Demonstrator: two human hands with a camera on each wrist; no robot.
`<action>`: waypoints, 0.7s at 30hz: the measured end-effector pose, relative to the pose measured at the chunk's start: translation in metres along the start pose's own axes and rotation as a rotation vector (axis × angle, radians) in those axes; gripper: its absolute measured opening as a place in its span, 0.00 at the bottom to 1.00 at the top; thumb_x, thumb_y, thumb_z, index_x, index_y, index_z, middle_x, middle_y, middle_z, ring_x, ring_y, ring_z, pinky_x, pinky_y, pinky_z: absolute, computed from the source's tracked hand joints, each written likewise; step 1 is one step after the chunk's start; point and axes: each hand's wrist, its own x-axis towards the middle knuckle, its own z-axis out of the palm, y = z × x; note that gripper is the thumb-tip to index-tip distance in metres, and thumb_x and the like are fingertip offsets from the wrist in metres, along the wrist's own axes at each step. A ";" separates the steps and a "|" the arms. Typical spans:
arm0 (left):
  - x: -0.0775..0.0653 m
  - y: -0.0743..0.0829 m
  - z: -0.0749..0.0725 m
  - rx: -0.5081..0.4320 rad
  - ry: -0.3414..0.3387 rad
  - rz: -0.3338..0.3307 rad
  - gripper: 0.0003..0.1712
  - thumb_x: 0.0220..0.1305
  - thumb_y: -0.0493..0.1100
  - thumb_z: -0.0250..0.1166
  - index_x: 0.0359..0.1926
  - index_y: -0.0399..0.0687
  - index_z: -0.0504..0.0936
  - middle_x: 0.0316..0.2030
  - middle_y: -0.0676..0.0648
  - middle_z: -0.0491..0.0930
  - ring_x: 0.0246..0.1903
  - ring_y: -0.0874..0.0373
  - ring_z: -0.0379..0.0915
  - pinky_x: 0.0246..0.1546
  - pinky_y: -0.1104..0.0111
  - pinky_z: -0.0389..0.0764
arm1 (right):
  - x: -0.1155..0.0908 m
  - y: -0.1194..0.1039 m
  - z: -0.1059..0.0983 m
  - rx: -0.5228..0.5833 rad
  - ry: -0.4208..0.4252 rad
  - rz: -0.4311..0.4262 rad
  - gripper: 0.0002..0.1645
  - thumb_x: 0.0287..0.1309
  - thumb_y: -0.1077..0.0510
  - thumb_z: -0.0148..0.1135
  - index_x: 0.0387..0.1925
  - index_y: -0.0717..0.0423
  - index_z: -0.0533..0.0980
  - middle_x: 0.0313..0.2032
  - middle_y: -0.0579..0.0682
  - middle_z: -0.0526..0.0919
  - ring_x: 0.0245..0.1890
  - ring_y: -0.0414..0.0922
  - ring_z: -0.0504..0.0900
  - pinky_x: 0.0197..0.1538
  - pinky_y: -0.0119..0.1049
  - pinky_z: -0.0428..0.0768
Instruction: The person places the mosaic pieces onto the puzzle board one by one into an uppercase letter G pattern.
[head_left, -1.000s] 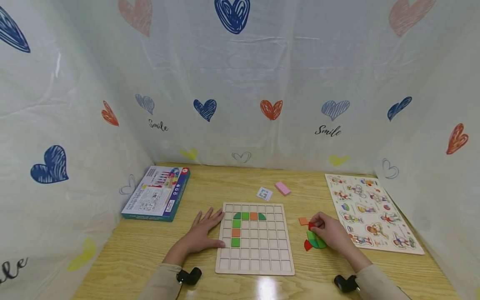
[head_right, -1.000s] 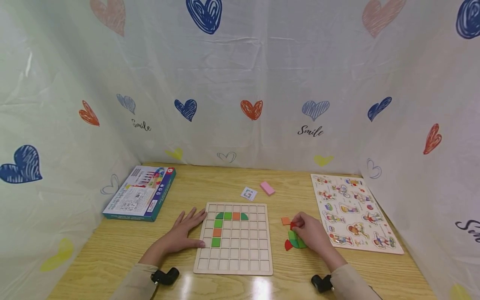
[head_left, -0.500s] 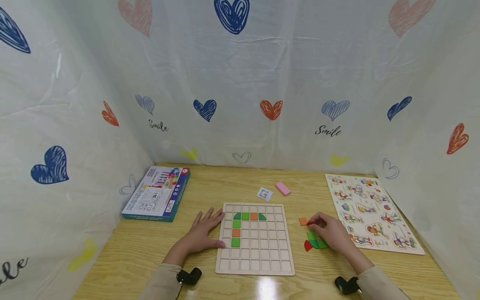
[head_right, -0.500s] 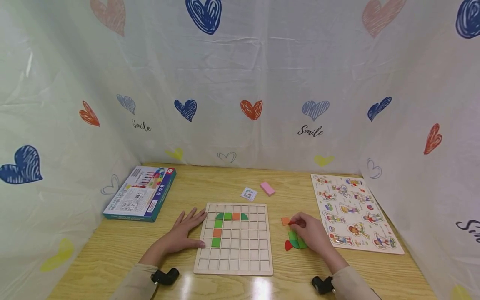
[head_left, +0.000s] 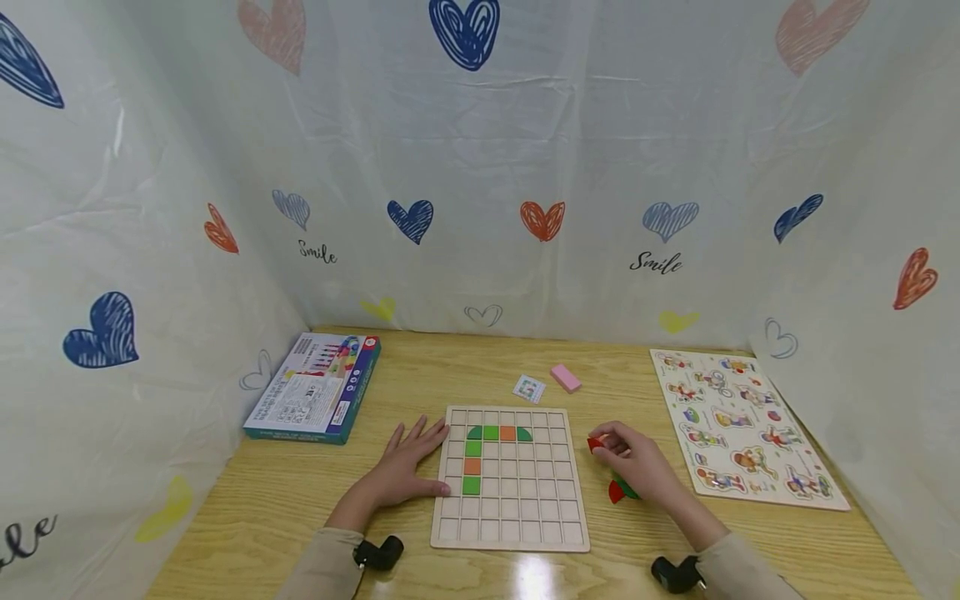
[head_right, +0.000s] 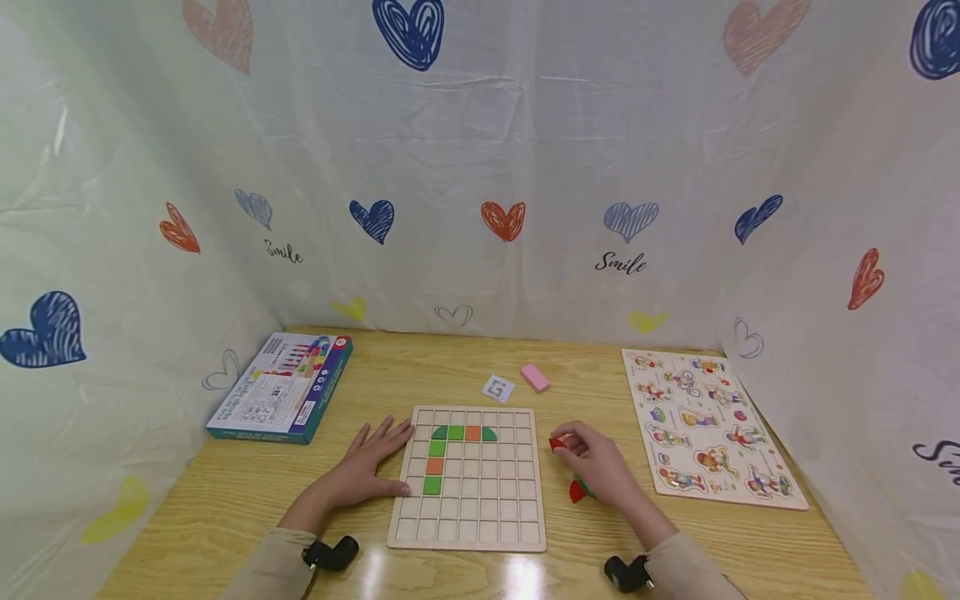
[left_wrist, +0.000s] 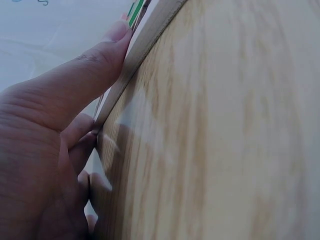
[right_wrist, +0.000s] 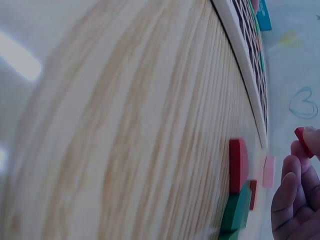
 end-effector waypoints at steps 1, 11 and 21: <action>0.000 0.000 0.000 0.003 -0.001 -0.001 0.58 0.57 0.65 0.73 0.79 0.46 0.57 0.80 0.46 0.51 0.79 0.40 0.32 0.74 0.41 0.26 | 0.000 -0.002 0.002 0.009 -0.011 -0.008 0.12 0.67 0.57 0.66 0.50 0.53 0.80 0.36 0.48 0.80 0.33 0.40 0.78 0.35 0.31 0.79; 0.000 -0.001 0.001 0.008 -0.001 -0.003 0.58 0.57 0.65 0.73 0.80 0.48 0.57 0.80 0.48 0.51 0.80 0.42 0.32 0.75 0.44 0.25 | 0.008 -0.018 0.026 0.037 -0.109 -0.038 0.10 0.66 0.56 0.67 0.48 0.48 0.81 0.38 0.44 0.83 0.36 0.41 0.79 0.40 0.31 0.80; 0.001 -0.001 0.002 0.004 0.006 -0.002 0.58 0.57 0.65 0.73 0.79 0.47 0.57 0.80 0.47 0.51 0.79 0.41 0.32 0.75 0.44 0.25 | 0.015 -0.040 0.057 0.029 -0.188 -0.058 0.08 0.67 0.56 0.67 0.46 0.49 0.82 0.37 0.42 0.82 0.35 0.41 0.78 0.37 0.30 0.78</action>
